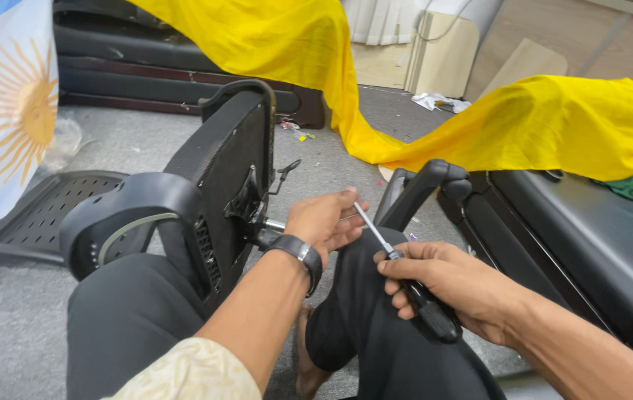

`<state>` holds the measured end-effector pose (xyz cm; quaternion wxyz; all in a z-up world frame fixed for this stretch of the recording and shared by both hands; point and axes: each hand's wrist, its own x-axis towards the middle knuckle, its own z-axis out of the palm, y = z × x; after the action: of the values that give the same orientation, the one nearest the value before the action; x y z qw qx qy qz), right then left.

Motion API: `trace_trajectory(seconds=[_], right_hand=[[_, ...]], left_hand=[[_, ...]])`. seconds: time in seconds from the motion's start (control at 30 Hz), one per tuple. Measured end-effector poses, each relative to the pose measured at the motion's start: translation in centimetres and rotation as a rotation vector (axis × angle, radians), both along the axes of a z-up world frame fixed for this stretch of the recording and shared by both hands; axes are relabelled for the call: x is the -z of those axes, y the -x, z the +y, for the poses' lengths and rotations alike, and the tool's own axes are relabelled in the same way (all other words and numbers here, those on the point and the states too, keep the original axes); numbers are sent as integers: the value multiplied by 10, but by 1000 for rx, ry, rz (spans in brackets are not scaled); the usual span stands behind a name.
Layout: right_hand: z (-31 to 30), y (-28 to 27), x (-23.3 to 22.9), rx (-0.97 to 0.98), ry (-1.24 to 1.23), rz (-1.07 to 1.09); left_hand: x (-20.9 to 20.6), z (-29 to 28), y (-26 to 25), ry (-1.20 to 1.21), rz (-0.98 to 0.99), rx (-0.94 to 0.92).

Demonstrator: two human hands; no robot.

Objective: The person uses a screwdriver to tighten screws on the underside of an office chair seat. They hold the chair steady with one hand while turning the screwdriver with the other, working on multiple screw locations.

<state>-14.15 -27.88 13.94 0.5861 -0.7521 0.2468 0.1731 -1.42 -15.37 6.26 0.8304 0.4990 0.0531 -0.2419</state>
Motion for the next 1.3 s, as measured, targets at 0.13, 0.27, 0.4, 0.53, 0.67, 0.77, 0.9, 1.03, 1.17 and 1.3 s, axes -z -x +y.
trace_trajectory(seconds=[0.13,0.27,0.4,0.53,0.67,0.77,0.9,1.03,1.17,1.3], right_hand=[[21,-16,3,-142,137,54],[35,-31,11,-235,178,66],[45,-51,14,-354,333,131],[56,-71,19,-411,332,155],[67,-85,20,-340,279,196],[75,-94,25,-296,193,216],[80,-105,39,-317,136,242],[81,-123,57,-363,90,226],[80,-141,76,-398,19,204],[79,-150,85,-416,-33,179]], left_hand=[[9,38,3,46,78,-114],[23,66,1,48,134,-189],[38,86,-2,-66,123,-255],[48,100,-4,-396,27,-274],[44,114,-12,-544,5,-244],[45,126,-15,-682,-43,-215],[51,130,-20,-862,-89,-216],[53,132,-29,-936,-72,-247],[55,126,-38,-920,-1,-221],[62,113,-44,-865,44,-220]])
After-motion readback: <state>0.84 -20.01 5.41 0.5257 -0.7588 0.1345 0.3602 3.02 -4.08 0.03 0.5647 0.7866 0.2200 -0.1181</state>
